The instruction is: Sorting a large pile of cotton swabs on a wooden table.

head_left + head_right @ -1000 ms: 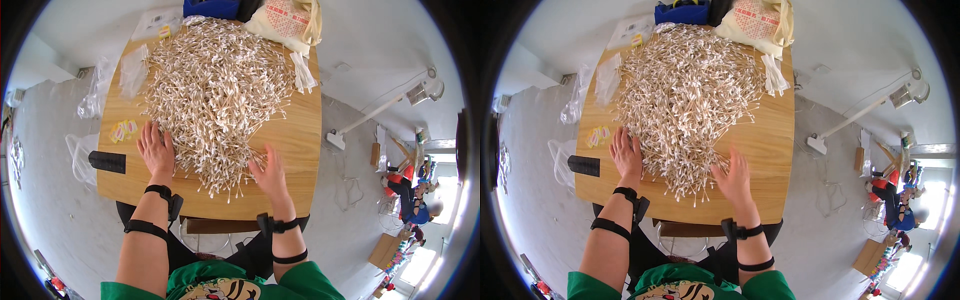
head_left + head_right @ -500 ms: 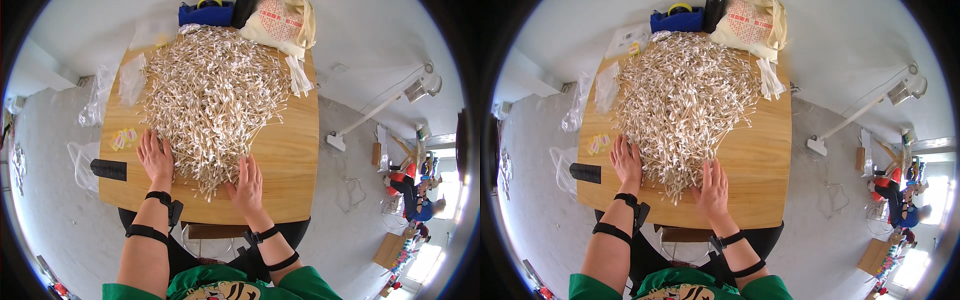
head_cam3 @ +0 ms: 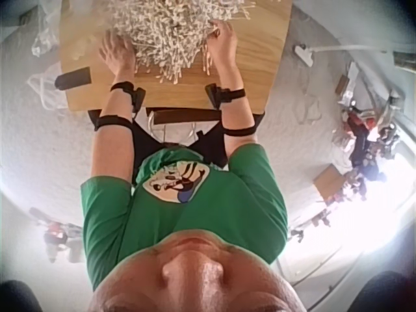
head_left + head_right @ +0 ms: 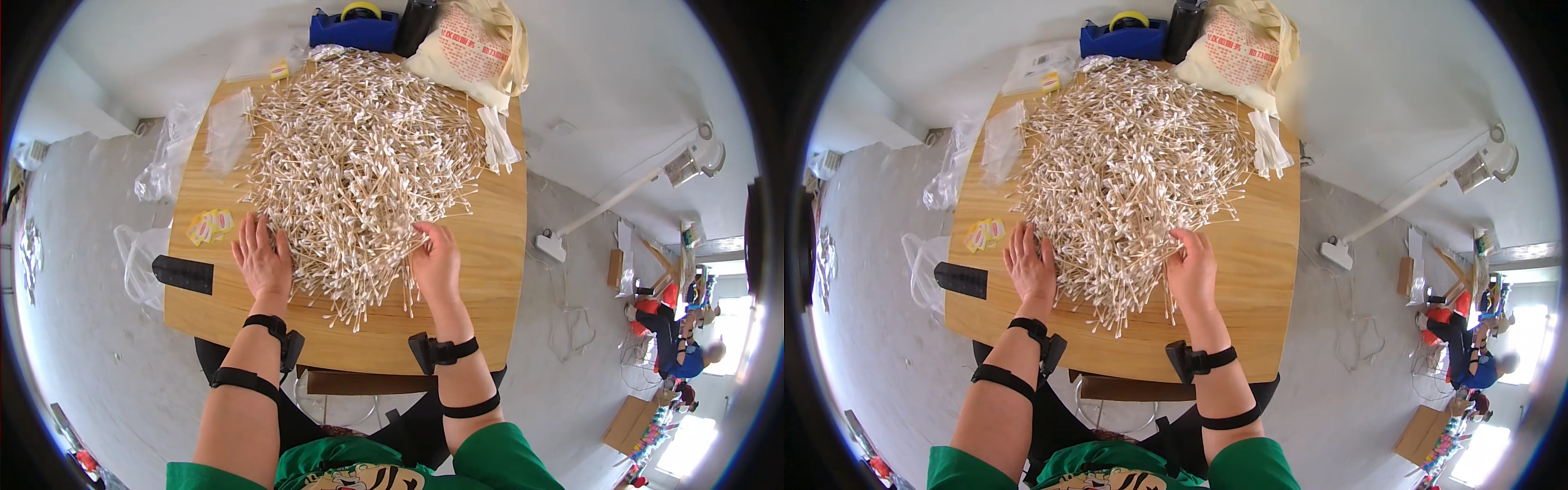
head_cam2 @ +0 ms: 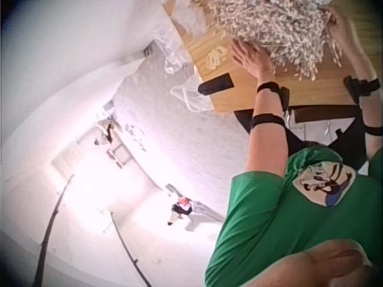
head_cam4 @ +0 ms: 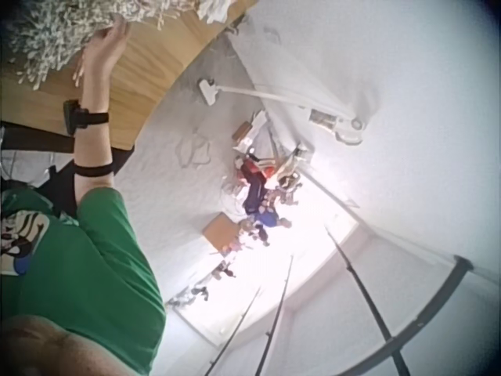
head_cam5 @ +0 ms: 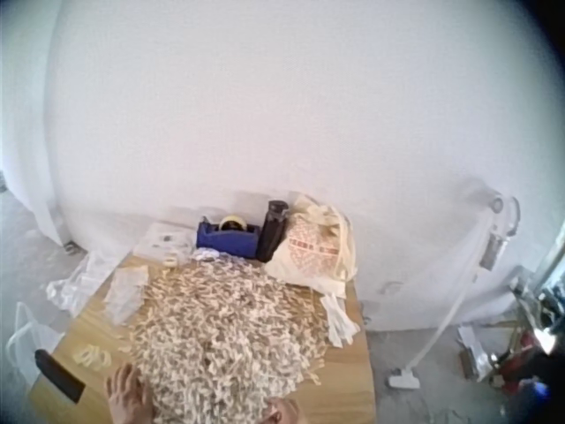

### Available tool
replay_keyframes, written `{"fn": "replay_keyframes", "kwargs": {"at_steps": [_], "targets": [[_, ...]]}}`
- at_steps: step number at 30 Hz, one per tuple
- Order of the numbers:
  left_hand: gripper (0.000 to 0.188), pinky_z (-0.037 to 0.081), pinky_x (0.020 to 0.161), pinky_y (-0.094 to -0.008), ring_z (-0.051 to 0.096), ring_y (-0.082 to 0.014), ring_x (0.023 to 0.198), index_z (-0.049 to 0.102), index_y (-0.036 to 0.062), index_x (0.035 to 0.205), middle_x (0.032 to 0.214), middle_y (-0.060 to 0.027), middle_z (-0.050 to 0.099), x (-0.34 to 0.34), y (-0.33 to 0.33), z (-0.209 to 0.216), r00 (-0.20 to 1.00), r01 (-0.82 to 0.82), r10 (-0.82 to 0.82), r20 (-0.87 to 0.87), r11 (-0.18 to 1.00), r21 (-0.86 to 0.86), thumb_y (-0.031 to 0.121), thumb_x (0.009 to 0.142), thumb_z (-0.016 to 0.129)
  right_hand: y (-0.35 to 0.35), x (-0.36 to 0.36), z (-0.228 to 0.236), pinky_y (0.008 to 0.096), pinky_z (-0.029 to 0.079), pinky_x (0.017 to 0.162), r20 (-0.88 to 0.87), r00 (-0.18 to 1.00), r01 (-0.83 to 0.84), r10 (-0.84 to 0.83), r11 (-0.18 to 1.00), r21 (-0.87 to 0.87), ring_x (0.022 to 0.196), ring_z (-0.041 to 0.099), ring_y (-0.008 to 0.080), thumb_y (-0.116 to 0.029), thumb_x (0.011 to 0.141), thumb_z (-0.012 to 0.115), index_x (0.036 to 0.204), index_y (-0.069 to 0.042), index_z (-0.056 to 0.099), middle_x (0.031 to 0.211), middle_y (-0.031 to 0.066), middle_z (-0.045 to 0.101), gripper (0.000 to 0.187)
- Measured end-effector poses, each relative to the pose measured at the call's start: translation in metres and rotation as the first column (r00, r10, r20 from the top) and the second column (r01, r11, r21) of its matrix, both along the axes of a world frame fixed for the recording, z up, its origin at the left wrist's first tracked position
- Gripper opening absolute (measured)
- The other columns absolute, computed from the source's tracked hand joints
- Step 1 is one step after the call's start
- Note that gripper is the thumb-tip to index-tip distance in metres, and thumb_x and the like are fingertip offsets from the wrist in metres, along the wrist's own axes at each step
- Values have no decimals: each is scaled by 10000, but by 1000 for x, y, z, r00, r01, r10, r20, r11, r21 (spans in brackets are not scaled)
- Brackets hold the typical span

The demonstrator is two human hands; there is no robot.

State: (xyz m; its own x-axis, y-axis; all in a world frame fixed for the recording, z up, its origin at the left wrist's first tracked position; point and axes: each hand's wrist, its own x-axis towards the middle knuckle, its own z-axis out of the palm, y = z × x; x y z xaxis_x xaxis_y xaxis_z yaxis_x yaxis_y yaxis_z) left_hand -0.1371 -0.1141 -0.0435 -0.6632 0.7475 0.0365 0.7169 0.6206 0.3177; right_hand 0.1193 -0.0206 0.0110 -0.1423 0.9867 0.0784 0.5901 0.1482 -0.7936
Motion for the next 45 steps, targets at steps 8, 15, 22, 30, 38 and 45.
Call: {"fn": "replay_keyframes", "kwargs": {"at_steps": [8, 15, 22, 30, 38, 45], "targets": [[510, 145, 1192, -454, 248, -220, 1445, 433, 133, 1412, 1539, -52, 333, 0, 0, -1, 999, 13, -13, -36, 1000, 3, 417, 988, 414, 39, -10, 3, 347, 491, 686, -108, 994, 44, -28, 988, 147, 795, 587, 258, 80, 820, 567, 1036, -52, 649, 996, 119, 598, 265], [508, 149, 1190, -457, 255, -222, 1443, 440, 133, 1405, 1534, -57, 343, -1, -2, -2, 999, 9, -8, -41, 1000, 8, 424, 990, 412, 53, -14, 16, 348, 509, 804, 68, 994, 84, -83, 996, -15, 938, 603, 232, -8, 837, 614, 1163, -66, 603, 1136, 134, 572, 331], [504, 136, 1194, -446, 240, -213, 1449, 438, 133, 1407, 1542, -49, 330, -1, 0, 1, 1000, 7, -7, -14, 1000, 8, 414, 989, 424, 8, -14, 10, 461, 454, 939, 156, 987, -76, 37, 964, 255, 1138, 501, 385, -103, 840, 662, 1261, -37, 504, 1254, 213, 474, 455], [498, 125, 1199, -439, 224, -203, 1453, 435, 125, 1413, 1545, -42, 318, 1, 1, 6, 1000, 4, -4, 19, 1000, -22, 399, 997, 415, -39, -63, 4, 550, 415, 985, 387, 918, -174, 80, 962, 213, 1205, 429, 469, -247, 779, 742, 1466, -65, 303, 1413, 306, 315, 835], [492, 138, 1195, -444, 232, -205, 1451, 434, 121, 1411, 1539, -41, 327, 3, -1, 5, 1000, 6, -6, -6, 1000, -19, 392, 1001, 413, -10, -62, 8, 445, 514, 879, 76, 997, -26, 22, 999, 46, 1106, 551, 396, 3, 746, 646, 1237, -78, 564, 1333, 246, 421, 504], [497, 144, 1192, -447, 241, -211, 1447, 427, 127, 1418, 1538, -44, 331, 1, -1, 5, 1000, 8, -8, -4, 1000, -24, 401, 1005, 397, 2, -23, 32, 373, 523, 871, -163, 986, 22, -38, 994, -103, 1090, 565, 289, -24, 792, 613, 1179, -14, 552, 1211, 165, 498, 392]]}}
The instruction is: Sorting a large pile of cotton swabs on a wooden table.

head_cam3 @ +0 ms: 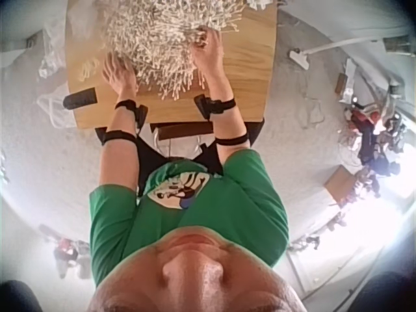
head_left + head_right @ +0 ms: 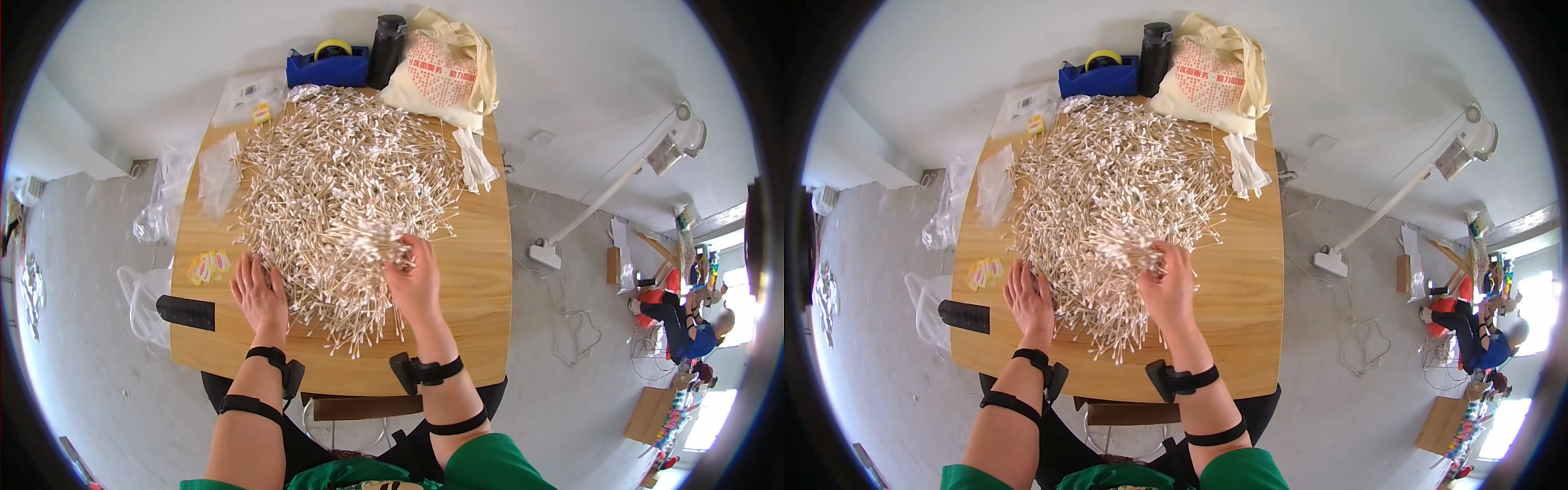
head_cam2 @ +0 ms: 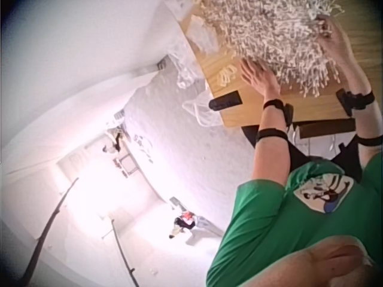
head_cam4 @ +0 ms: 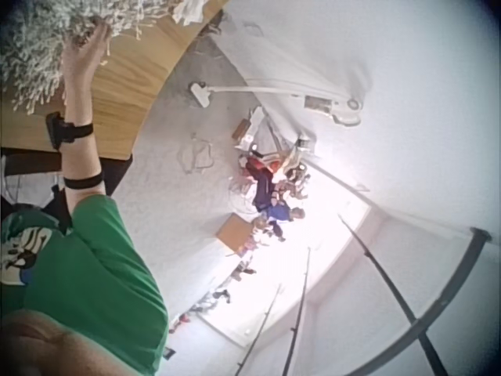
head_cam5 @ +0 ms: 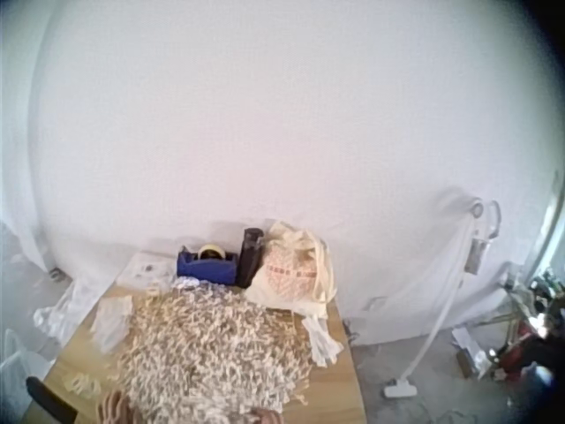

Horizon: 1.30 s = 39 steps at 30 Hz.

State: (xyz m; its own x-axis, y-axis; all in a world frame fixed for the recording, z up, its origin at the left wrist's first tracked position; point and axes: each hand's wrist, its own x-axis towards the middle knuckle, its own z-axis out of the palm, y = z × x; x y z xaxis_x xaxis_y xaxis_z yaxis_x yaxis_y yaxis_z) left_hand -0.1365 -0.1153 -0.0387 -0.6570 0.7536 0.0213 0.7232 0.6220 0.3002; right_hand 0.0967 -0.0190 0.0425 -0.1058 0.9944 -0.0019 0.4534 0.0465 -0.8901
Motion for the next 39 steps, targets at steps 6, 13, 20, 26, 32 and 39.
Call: {"fn": "replay_keyframes", "kwargs": {"at_steps": [6, 13, 20, 26, 32, 39], "targets": [[500, 152, 1189, -447, 247, -218, 1444, 435, 126, 1412, 1534, -52, 338, 0, 0, -3, 1000, 9, -8, -22, 1000, 15, 417, 1008, 388, 5, 41, -34, 249, 488, 701, -278, 951, 129, -132, 991, -30, 795, 583, 115, -97, 848, 677, 1184, 5, 545, 956, 59, 643, 375], [495, 159, 1183, -458, 262, -225, 1437, 442, 124, 1405, 1524, -55, 356, 1, 2, -6, 999, 14, -13, -29, 999, 29, 409, 1003, 407, 5, 70, -66, 232, 459, 581, -369, 869, 293, -329, 944, -151, 694, 552, 75, -117, 908, 645, 1130, 2, 574, 854, 27, 620, 262], [480, 161, 1181, -466, 266, -230, 1435, 451, 125, 1395, 1517, -60, 366, -2, 0, -8, 1000, 4, -3, -24, 999, 49, 395, 999, 427, 5, 88, -67, 289, 510, 675, -30, 932, 348, -360, 917, -194, 708, 584, 134, -214, 936, 629, 1115, 22, 606, 826, 56, 624, 297], [483, 162, 1178, -464, 264, -231, 1436, 447, 127, 1401, 1516, -60, 366, 2, 3, -7, 1000, 14, -13, -17, 998, 54, 398, 1003, 418, 2, 104, -89, 318, 514, 726, 94, 927, 359, -364, 931, 66, 833, 619, 193, -232, 937, 626, 1158, 11, 597, 1030, 125, 609, 330], [487, 155, 1180, -458, 252, -228, 1440, 441, 128, 1406, 1522, -58, 355, -1, 1, -6, 1000, 8, -7, -20, 999, 36, 407, 1010, 397, -25, 83, -62, 349, 506, 764, 205, 933, 290, -297, 955, 63, 918, 578, 232, -215, 931, 640, 1187, 6, 563, 1084, 144, 557, 347], [496, 152, 1183, -457, 243, -220, 1444, 427, 127, 1417, 1528, -52, 344, -1, 0, -3, 1000, 6, -5, -10, 1000, 29, 407, 1009, 400, -39, 68, -43, 393, 482, 784, 283, 930, 163, -235, 953, 254, 941, 559, 329, -72, 846, 668, 1100, -18, 579, 1028, 152, 578, 274]]}}
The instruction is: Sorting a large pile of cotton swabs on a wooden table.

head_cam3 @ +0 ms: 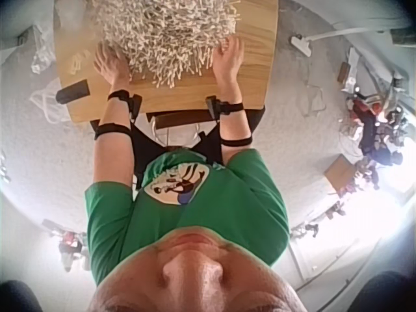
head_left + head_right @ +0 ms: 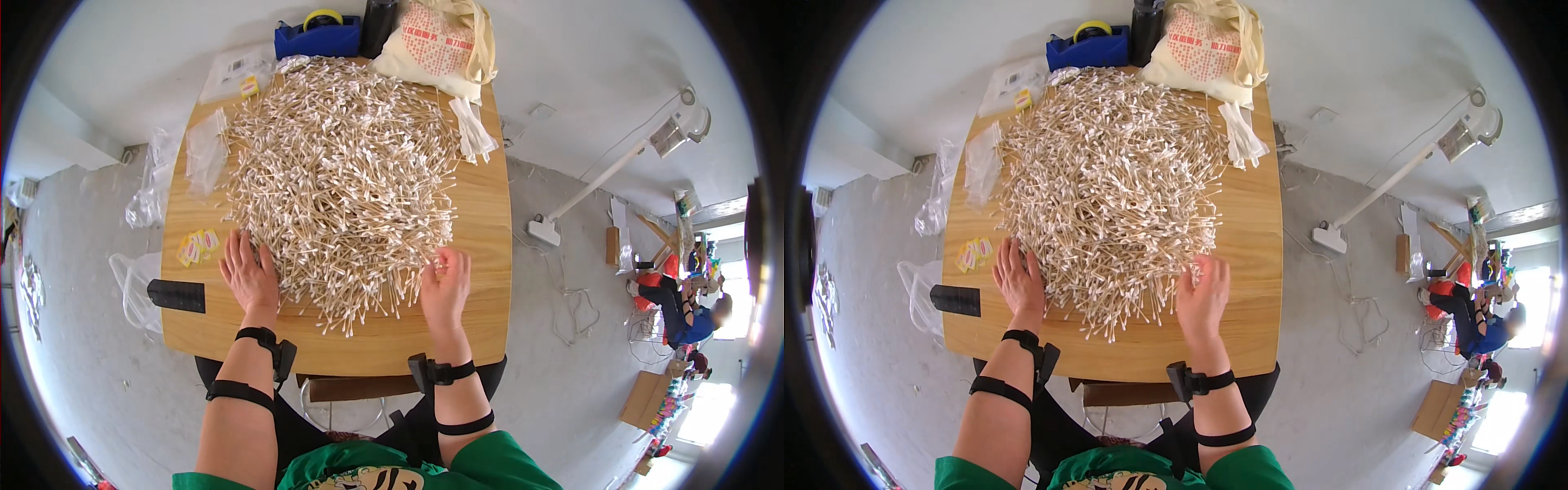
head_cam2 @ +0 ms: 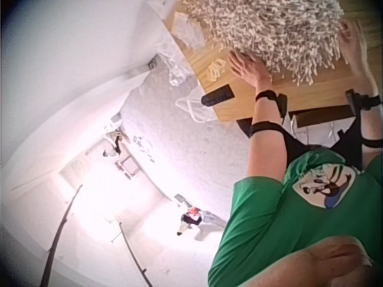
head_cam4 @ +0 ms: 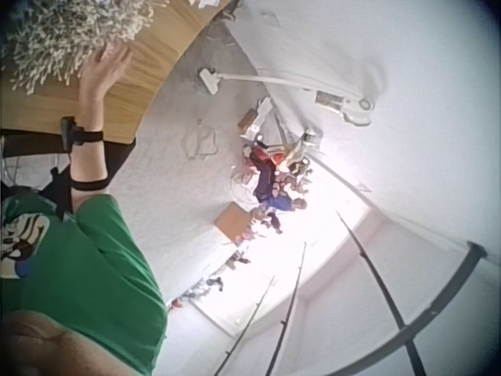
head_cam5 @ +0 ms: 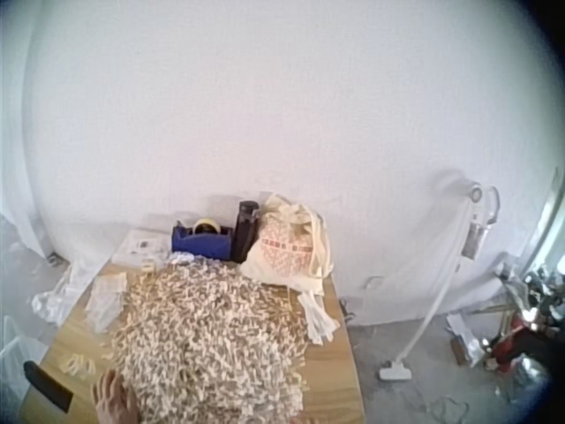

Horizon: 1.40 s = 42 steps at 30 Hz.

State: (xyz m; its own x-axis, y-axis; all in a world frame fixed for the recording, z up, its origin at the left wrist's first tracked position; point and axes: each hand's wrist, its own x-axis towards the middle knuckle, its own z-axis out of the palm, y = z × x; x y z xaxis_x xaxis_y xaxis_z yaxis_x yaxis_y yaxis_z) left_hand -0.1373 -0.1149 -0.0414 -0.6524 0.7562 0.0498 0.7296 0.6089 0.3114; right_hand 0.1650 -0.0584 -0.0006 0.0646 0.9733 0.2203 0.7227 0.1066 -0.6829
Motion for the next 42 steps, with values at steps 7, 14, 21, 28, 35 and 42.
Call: {"fn": "replay_keyframes", "kwargs": {"at_steps": [7, 14, 21, 28, 35, 42], "targets": [[504, 149, 1185, -453, 234, -210, 1449, 420, 129, 1425, 1533, -43, 339, 1, 1, -1, 1000, -2, 1, -17, 1000, -31, 409, 1007, 402, -21, -37, 6, 431, 478, 791, 66, 954, -301, 294, 941, 154, 931, 564, 346, -106, 819, 692, 1064, -35, 609, 1026, 154, 578, 268], [506, 140, 1191, -450, 233, -208, 1450, 425, 124, 1423, 1534, -45, 337, 0, 2, -1, 1000, -6, 7, 3, 1000, -22, 408, 1004, 408, -32, -69, 15, 415, 497, 749, 178, 874, -461, 451, 887, 17, 920, 570, 318, -109, 811, 692, 1122, -95, 638, 1053, 127, 581, 316], [503, 148, 1188, -457, 256, -240, 1440, 438, 123, 1414, 1530, -67, 345, 2, 2, -3, 1000, -10, 10, 14, 1000, -19, 410, 1002, 409, -12, -54, -7, 411, 504, 707, -4, 926, -377, 377, 925, -44, 794, 612, 329, -32, 822, 650, 917, -66, 654, 841, 97, 659, 101], [499, 149, 1190, -454, 251, -218, 1441, 438, 132, 1412, 1529, -53, 345, 1, 0, 0, 1000, 4, -4, -8, 1000, 27, 411, 1000, 411, -2, -26, 1, 323, 499, 616, -259, 957, -171, 134, 977, -129, 656, 610, 205, -67, 870, 670, 963, -67, 682, 838, 110, 657, 94], [500, 147, 1190, -452, 245, -220, 1445, 429, 131, 1410, 1533, -51, 336, 0, 0, -2, 1000, -5, 5, 0, 1000, 1, 409, 994, 423, -28, -49, 15, 392, 514, 720, 77, 906, -423, 416, 899, 114, 914, 618, 313, -105, 850, 672, 1034, -90, 644, 979, 103, 642, 187], [499, 146, 1189, -458, 255, -233, 1441, 430, 129, 1408, 1528, -66, 345, 2, 1, -3, 1000, 4, -4, -5, 1000, 15, 402, 989, 433, -17, -39, -20, 367, 521, 681, -113, 964, -247, 242, 969, -32, 765, 641, 290, -80, 882, 642, 1002, -64, 677, 839, 105, 667, 126]]}}
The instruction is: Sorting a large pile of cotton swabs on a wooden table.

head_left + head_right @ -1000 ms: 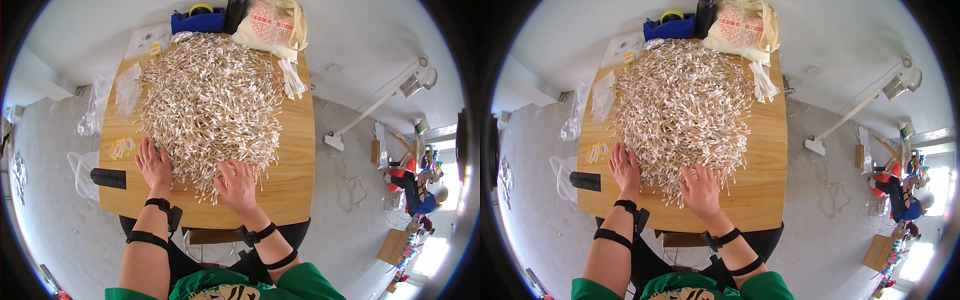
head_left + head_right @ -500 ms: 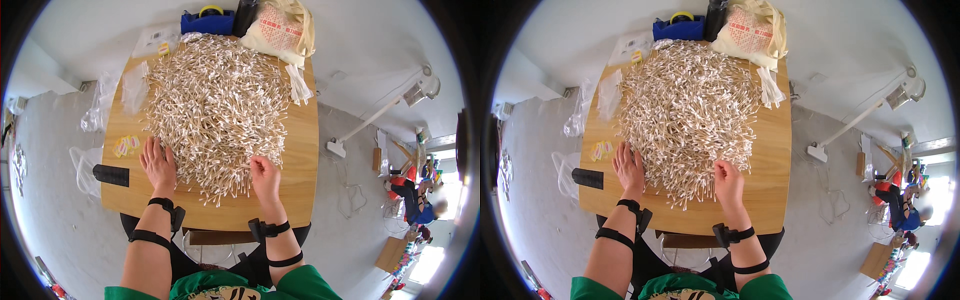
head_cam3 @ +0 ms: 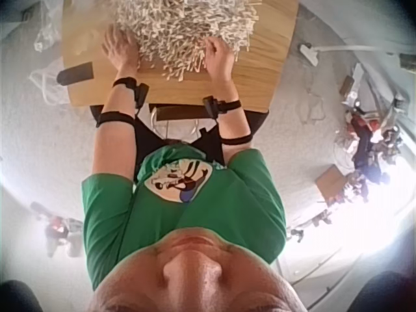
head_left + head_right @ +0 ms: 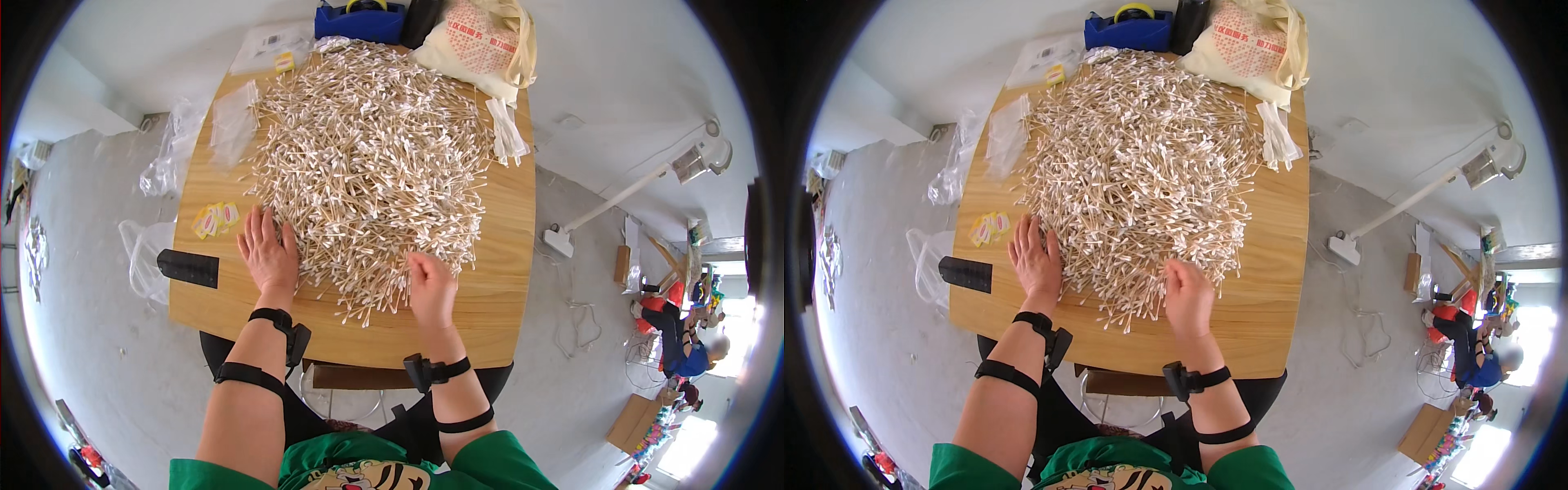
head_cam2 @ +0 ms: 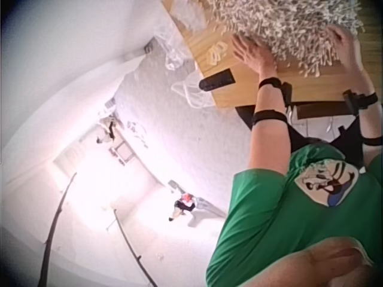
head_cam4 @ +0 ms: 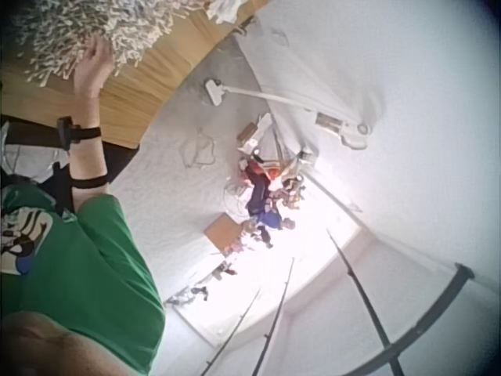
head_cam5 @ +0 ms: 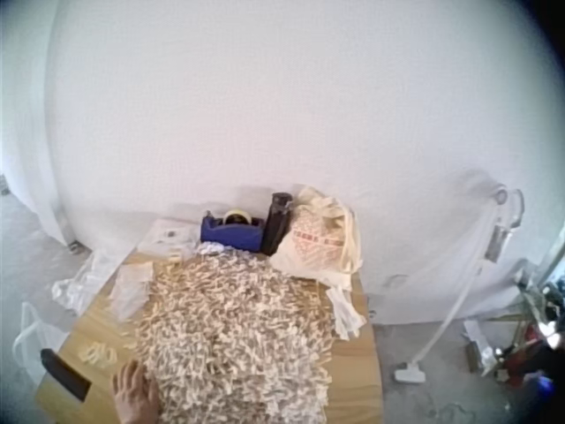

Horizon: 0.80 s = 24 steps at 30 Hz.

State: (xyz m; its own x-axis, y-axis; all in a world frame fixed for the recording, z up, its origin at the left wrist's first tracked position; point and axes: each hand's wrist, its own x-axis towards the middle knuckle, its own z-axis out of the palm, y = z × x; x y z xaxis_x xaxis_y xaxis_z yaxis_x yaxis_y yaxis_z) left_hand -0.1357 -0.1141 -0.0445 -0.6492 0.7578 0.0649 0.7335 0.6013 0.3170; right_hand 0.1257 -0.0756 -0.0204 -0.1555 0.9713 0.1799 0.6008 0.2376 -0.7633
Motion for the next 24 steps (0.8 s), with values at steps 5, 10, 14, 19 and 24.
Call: {"fn": "replay_keyframes", "kwargs": {"at_steps": [5, 10, 14, 19, 24], "targets": [[500, 147, 1188, -464, 265, -236, 1436, 439, 124, 1401, 1523, -73, 355, -2, -1, 3, 1000, 6, -6, -3, 999, 36, 407, 989, 431, 21, 14, 24, 347, 511, 666, -90, 981, 155, -172, 973, -171, 701, 619, 268, -85, 894, 642, 988, -39, 673, 814, 105, 672, 110], [506, 148, 1188, -470, 264, -238, 1436, 443, 116, 1398, 1526, -72, 351, 0, 0, -1, 1000, -3, 3, 10, 1000, 13, 411, 988, 436, 8, 11, 26, 397, 495, 746, 236, 971, -77, 30, 977, 197, 855, 594, 294, -137, 778, 746, 917, -92, 669, 974, 86, 623, 165], [504, 151, 1186, -471, 264, -235, 1437, 443, 124, 1399, 1525, -65, 354, -2, -1, -1, 1000, -15, 15, -6, 1000, 15, 413, 987, 438, -5, -18, 26, 391, 493, 743, 269, 942, -239, 199, 963, 124, 846, 592, 295, -98, 785, 722, 907, -79, 650, 921, 67, 616, 142], [495, 157, 1185, -467, 266, -233, 1436, 454, 127, 1392, 1521, -62, 363, 0, 1, 1, 1000, 0, 0, -8, 1000, 30, 410, 986, 437, -3, -11, 12, 368, 492, 685, 118, 989, -107, 94, 988, 110, 755, 590, 273, -76, 849, 666, 907, -54, 631, 814, 69, 612, 71], [491, 160, 1185, -457, 273, -232, 1433, 459, 126, 1387, 1519, -60, 366, 0, 1, -1, 1000, -5, 5, -16, 1000, 24, 412, 989, 429, -3, 8, 26, 223, 420, 514, -432, 873, -34, -226, 856, -516, 580, 510, 61, -136, 996, 539, 984, -29, 570, 753, 18, 592, 112]]}}
